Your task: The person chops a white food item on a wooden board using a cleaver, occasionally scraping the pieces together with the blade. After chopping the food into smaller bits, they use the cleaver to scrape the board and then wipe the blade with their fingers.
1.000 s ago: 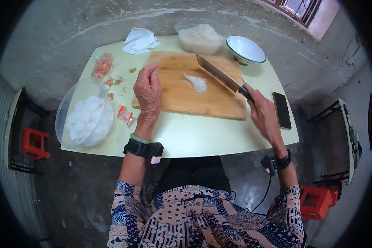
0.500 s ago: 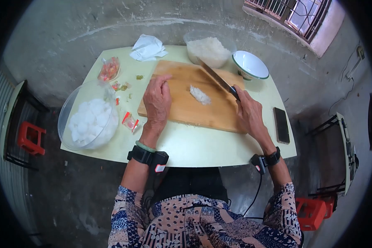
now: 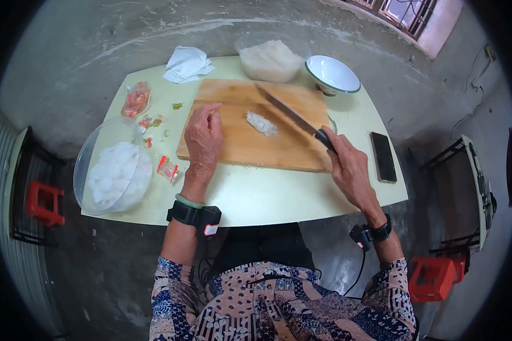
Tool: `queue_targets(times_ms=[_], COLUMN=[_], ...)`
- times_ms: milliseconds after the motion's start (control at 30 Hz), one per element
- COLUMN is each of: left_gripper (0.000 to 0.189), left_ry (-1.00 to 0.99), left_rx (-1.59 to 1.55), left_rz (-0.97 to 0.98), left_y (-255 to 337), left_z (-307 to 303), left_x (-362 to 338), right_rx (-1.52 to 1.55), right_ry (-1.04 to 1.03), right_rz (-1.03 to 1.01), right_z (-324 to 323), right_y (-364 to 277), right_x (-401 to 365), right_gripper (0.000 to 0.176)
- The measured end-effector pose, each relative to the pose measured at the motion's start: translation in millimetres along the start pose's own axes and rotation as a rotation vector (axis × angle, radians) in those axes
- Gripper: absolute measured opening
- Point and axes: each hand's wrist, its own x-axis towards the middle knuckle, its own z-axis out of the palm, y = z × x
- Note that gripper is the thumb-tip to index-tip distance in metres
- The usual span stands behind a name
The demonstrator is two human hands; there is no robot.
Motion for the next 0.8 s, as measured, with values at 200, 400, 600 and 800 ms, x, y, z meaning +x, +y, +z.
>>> queue_targets(times_ms=[200, 400, 600, 800], left_gripper=[0.019, 0.017, 0.016, 0.014], left_ry=[-0.052, -0.101, -0.092, -0.096], left_rx=[0.015, 0.008, -0.020, 0.000], left_rz=[0.021, -0.010, -0.039, -0.055], left_y=[2.8, 8.0, 2.8, 2.3], left_z=[4.6, -0.5, 0.4, -1.9], left_x=[-2.0, -1.1, -4.4, -3.2], right_rx=[-0.167, -0.134, -0.124, -0.246], right_ry=[0.031, -0.070, -0.056, -0.025], right_rz=[0.154, 0.109, 0.001, -0.014], right_z=[-9.0, 17.0, 20.5, 36.7], right_y=[4.0, -36.4, -28.6, 27.6], right_x=[-25.9, -37.5, 2.1, 48.4], right_gripper=[0.060, 0.068, 0.067, 0.071])
